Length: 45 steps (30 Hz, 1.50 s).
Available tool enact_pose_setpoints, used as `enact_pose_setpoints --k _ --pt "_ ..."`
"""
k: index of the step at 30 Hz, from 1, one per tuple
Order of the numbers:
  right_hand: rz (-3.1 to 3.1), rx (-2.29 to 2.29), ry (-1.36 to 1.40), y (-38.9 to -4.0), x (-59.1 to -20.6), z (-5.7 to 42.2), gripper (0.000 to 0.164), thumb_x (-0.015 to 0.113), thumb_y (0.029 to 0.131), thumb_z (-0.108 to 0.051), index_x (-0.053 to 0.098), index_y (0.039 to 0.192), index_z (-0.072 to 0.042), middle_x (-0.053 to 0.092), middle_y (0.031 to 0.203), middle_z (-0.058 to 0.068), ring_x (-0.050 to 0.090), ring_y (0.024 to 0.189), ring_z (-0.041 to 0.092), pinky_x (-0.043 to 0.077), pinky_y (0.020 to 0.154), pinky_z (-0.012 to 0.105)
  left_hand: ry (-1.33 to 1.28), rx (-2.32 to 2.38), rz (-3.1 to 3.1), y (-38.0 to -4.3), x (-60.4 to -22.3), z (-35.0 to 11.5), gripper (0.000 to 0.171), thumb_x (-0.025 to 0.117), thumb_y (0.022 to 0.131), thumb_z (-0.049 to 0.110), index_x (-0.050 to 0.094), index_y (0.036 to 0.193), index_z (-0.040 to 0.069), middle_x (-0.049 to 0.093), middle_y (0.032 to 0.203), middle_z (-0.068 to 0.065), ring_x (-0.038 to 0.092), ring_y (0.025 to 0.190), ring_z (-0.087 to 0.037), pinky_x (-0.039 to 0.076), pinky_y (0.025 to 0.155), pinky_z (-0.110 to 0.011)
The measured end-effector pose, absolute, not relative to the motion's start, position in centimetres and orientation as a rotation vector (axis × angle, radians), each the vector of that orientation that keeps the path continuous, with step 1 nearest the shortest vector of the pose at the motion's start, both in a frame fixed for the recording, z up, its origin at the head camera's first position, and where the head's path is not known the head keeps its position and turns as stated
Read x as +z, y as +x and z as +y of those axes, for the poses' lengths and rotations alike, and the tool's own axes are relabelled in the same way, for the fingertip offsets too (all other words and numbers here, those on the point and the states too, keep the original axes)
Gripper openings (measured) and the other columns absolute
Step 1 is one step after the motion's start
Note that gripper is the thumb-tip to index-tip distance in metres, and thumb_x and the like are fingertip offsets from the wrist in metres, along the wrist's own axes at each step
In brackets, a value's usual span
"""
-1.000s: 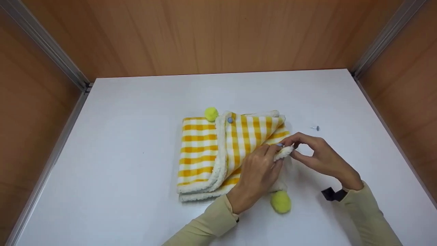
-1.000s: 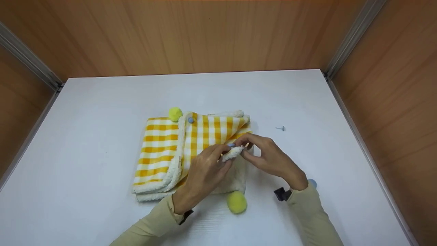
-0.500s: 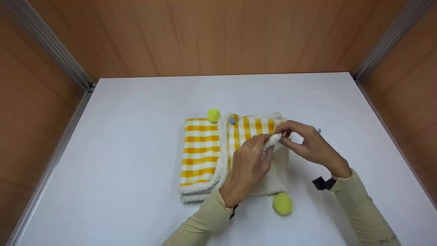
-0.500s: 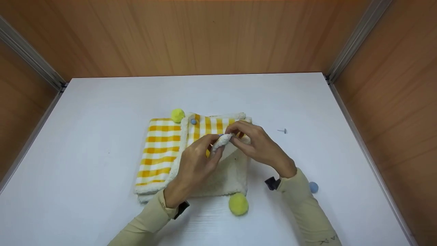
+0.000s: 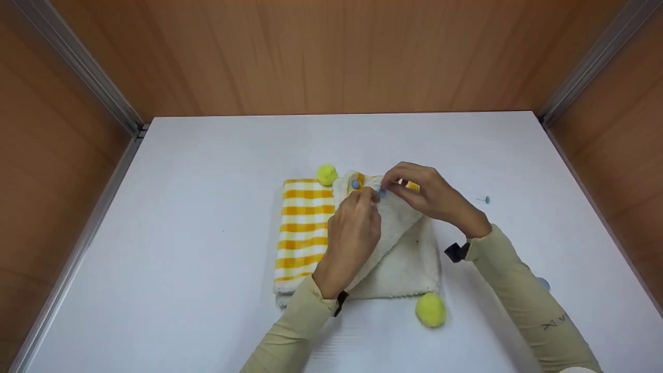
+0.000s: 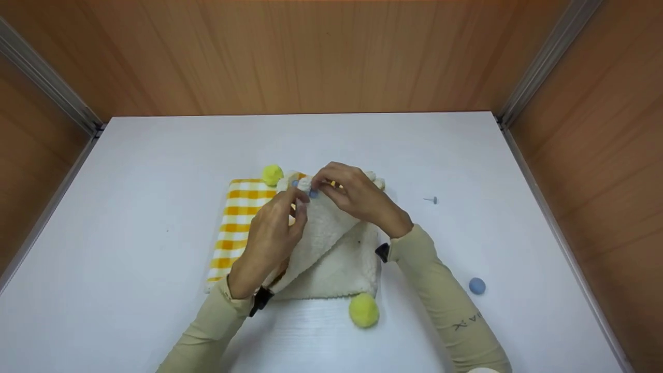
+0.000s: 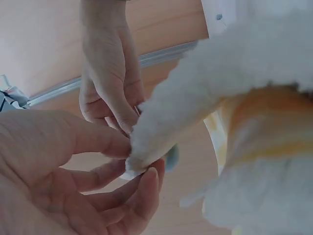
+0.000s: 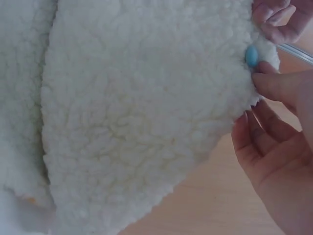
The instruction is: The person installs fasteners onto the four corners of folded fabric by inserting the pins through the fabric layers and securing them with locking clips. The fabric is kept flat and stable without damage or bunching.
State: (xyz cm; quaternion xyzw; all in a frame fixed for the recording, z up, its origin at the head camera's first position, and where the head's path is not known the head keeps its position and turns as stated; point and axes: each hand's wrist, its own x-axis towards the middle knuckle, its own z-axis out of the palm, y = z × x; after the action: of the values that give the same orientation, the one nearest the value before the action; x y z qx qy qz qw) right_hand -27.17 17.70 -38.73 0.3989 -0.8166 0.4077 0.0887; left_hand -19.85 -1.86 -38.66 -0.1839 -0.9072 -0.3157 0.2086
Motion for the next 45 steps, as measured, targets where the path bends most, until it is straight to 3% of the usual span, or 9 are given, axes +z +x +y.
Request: enact_pose_setpoints --k 7,18,24,29,35,38,45 --pt "-2.552 1.191 1.182 -29.1 -40.0 15.9 0.015 0.066 0.098 0.001 0.074 0.111 -0.002 0.072 0.109 0.008 0.068 0.097 0.021 0.054 0.082 0.031 -0.448 -0.758 -2.675 -20.5 -39.4 -2.7 0.023 0.07 0.093 0.0 0.067 0.116 -0.003 0.062 0.098 -0.017 0.063 0.079 -0.032 0.055 0.058 -0.042" --pt "-2.79 1.024 1.185 -30.2 -40.4 13.9 0.027 0.053 0.105 -0.002 0.067 0.127 0.005 0.067 0.125 0.019 0.061 0.119 0.035 0.044 0.106 0.049 -0.37 -0.463 -2.758 -21.1 -40.0 -2.6 0.033 0.074 0.094 0.016 0.064 0.115 -0.007 0.059 0.102 -0.02 0.057 0.087 -0.034 0.051 0.068 -0.039" --pt "-2.793 1.079 1.174 -30.0 -40.7 14.5 0.026 0.054 0.105 -0.002 0.067 0.127 0.002 0.065 0.127 0.016 0.06 0.121 0.032 0.046 0.103 0.048 -0.466 -0.541 -2.595 -20.4 -39.6 -1.9 0.037 0.079 0.091 0.015 0.065 0.118 -0.003 0.062 0.103 -0.018 0.057 0.082 -0.031 0.049 0.064 -0.036" --pt "-2.779 1.126 1.196 -29.6 -40.7 15.0 0.025 0.056 0.104 -0.001 0.068 0.127 -0.001 0.062 0.128 0.015 0.058 0.119 0.031 0.048 0.099 0.048 -0.526 -0.592 -2.49 -19.8 -39.7 -1.2 0.026 0.08 0.089 0.013 0.063 0.105 0.002 0.061 0.088 -0.01 0.06 0.072 -0.027 0.05 0.055 -0.034" --pt "-2.739 1.168 1.163 -28.5 -40.2 15.7 0.028 0.056 0.103 0.001 0.067 0.128 -0.002 0.061 0.132 0.014 0.057 0.123 0.029 0.047 0.1 0.047 -0.67 -0.68 -2.46 -18.8 -39.8 -0.2 0.011 0.076 0.092 0.012 0.066 0.092 0.008 0.06 0.079 -0.004 0.062 0.069 -0.021 0.05 0.054 -0.032" --pt "-2.68 1.154 1.135 -27.6 -39.9 16.6 0.027 0.057 0.102 0.002 0.068 0.126 -0.001 0.062 0.131 0.013 0.058 0.123 0.027 0.049 0.1 0.045 -0.806 -0.674 -2.481 -18.0 -40.2 0.5 0.011 0.077 0.091 0.011 0.069 0.097 0.008 0.062 0.082 -0.004 0.064 0.072 -0.019 0.052 0.057 -0.03" --pt "-2.531 1.082 1.071 -24.8 -39.1 19.7 0.03 0.064 0.099 0.003 0.067 0.127 -0.003 0.064 0.129 0.009 0.06 0.123 0.025 0.048 0.1 0.034 -1.104 -0.388 -2.544 -16.2 -41.8 1.7 0.032 0.081 0.085 0.01 0.069 0.115 0.01 0.065 0.096 -0.006 0.064 0.081 -0.019 0.051 0.06 -0.027"
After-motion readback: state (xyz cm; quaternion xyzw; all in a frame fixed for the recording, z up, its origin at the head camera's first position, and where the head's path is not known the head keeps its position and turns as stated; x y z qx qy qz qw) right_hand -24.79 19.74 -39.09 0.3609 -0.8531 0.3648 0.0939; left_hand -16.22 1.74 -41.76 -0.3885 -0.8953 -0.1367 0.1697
